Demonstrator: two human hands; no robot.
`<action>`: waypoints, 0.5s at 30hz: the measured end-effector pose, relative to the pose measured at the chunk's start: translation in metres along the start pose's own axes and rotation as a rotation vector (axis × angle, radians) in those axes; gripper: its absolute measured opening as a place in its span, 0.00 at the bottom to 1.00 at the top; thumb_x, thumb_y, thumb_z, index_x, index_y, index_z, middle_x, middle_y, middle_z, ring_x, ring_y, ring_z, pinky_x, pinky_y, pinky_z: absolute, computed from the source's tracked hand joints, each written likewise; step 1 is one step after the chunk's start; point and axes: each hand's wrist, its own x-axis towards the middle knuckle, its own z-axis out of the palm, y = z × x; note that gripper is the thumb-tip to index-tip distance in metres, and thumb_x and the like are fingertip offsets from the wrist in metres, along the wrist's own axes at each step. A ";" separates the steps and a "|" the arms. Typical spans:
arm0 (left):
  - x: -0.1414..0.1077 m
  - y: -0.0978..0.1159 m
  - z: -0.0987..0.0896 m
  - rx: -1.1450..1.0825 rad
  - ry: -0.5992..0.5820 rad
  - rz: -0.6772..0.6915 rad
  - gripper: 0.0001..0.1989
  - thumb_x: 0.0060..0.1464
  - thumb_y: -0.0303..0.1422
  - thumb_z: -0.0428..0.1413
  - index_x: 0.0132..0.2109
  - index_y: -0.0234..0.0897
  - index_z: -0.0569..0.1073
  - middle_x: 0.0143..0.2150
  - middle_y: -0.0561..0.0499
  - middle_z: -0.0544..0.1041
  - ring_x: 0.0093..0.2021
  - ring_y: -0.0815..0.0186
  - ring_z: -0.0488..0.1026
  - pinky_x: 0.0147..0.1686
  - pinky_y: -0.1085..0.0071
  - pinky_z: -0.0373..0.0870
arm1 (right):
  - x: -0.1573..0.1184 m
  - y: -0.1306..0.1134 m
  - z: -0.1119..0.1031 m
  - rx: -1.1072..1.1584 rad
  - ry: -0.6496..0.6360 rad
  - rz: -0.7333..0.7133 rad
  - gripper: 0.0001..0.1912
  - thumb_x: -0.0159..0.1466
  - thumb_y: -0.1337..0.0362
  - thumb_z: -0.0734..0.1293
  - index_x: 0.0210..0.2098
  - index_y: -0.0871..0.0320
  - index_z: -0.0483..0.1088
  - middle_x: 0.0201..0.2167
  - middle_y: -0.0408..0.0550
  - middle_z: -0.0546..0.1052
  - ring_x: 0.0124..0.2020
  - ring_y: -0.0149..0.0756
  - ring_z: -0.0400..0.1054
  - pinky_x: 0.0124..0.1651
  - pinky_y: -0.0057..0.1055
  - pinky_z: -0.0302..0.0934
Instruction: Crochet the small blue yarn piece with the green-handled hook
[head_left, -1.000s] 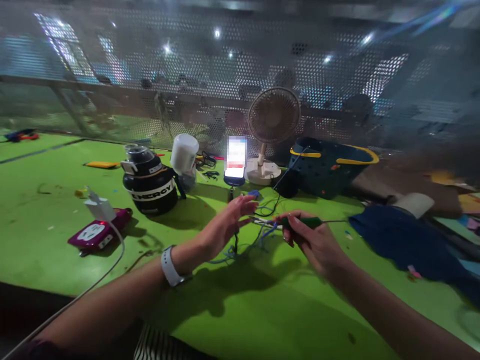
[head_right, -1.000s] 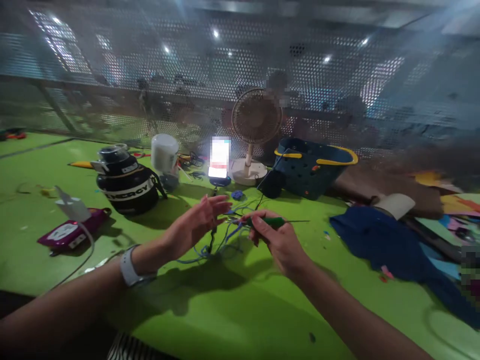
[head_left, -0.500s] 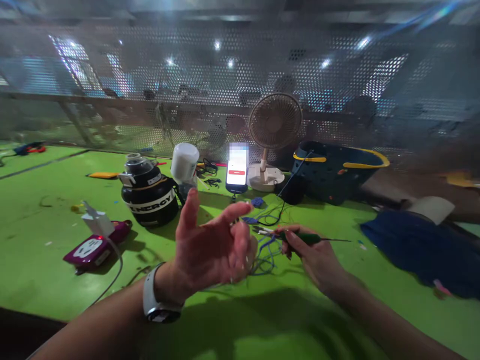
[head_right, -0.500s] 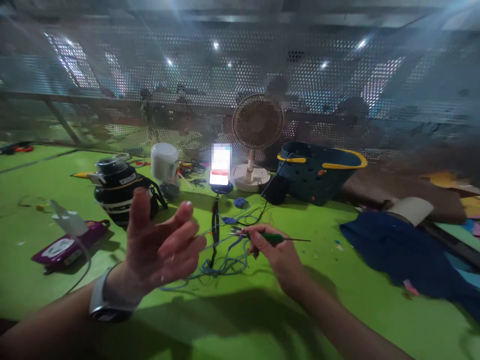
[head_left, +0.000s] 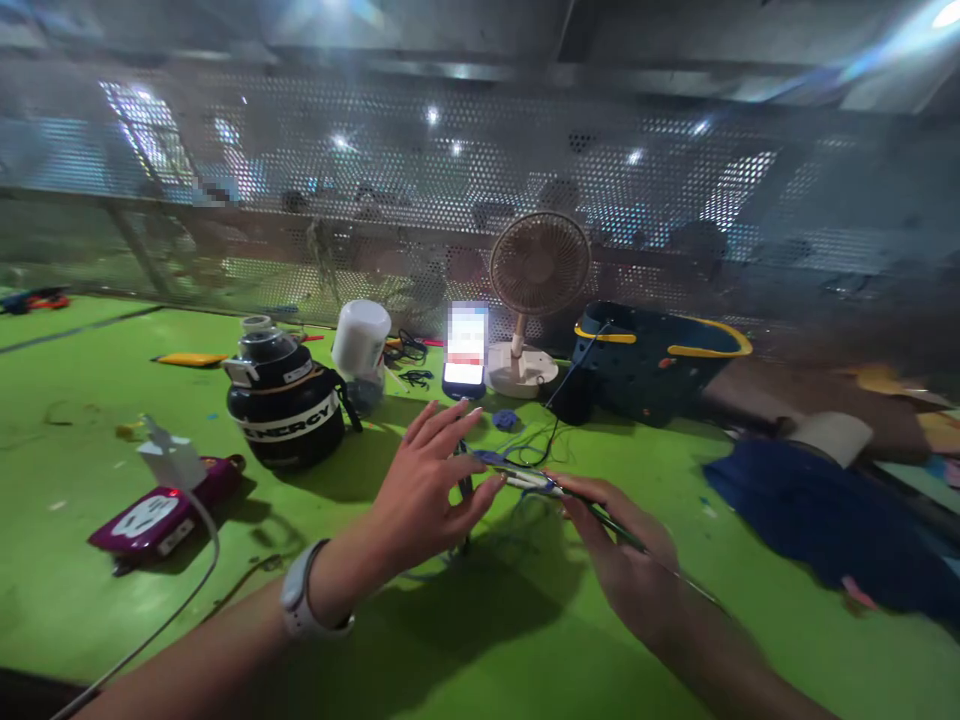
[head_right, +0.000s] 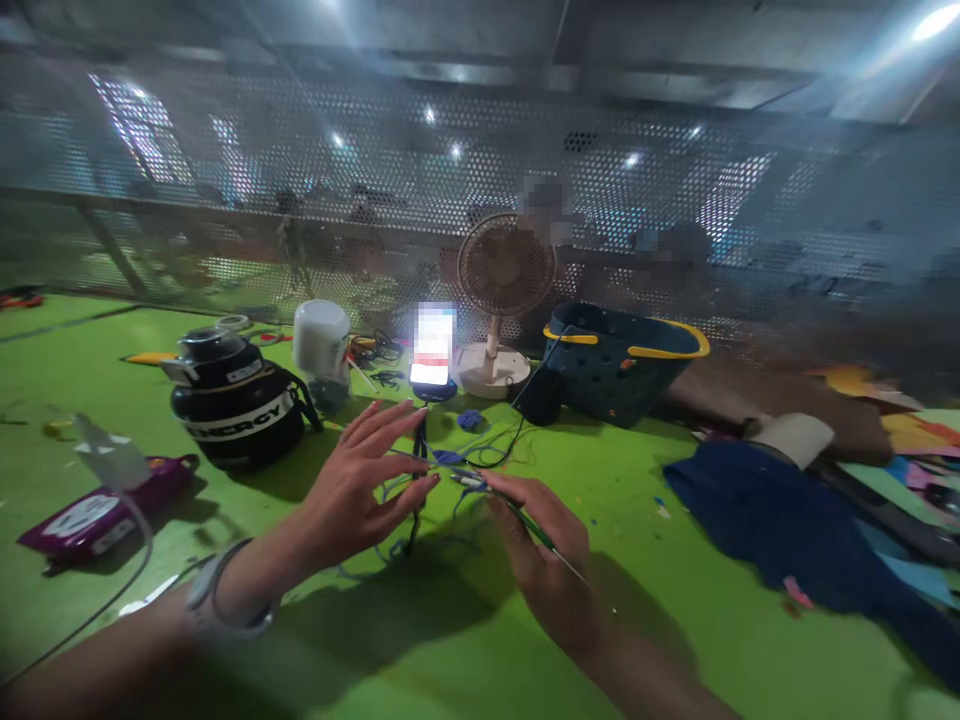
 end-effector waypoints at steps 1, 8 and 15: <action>-0.001 -0.003 0.005 -0.018 -0.024 -0.031 0.08 0.52 0.37 0.61 0.39 0.42 0.82 0.61 0.42 0.72 0.66 0.47 0.60 0.67 0.47 0.42 | 0.000 -0.001 0.000 0.001 -0.004 -0.025 0.10 0.65 0.60 0.67 0.46 0.49 0.77 0.45 0.48 0.81 0.44 0.42 0.76 0.49 0.39 0.70; -0.014 0.005 0.029 -0.936 -0.204 -0.526 0.35 0.51 0.36 0.64 0.65 0.43 0.63 0.57 0.41 0.74 0.57 0.54 0.70 0.56 0.56 0.65 | -0.001 -0.008 0.001 0.017 -0.109 -0.111 0.10 0.65 0.63 0.67 0.46 0.48 0.77 0.45 0.47 0.82 0.47 0.42 0.76 0.52 0.41 0.69; -0.024 0.007 0.047 -1.327 -0.121 -0.747 0.37 0.47 0.28 0.68 0.63 0.41 0.65 0.33 0.53 0.78 0.36 0.69 0.76 0.42 0.71 0.69 | -0.009 -0.002 0.005 0.115 -0.234 -0.047 0.11 0.67 0.63 0.66 0.48 0.45 0.75 0.47 0.47 0.80 0.49 0.42 0.74 0.53 0.43 0.67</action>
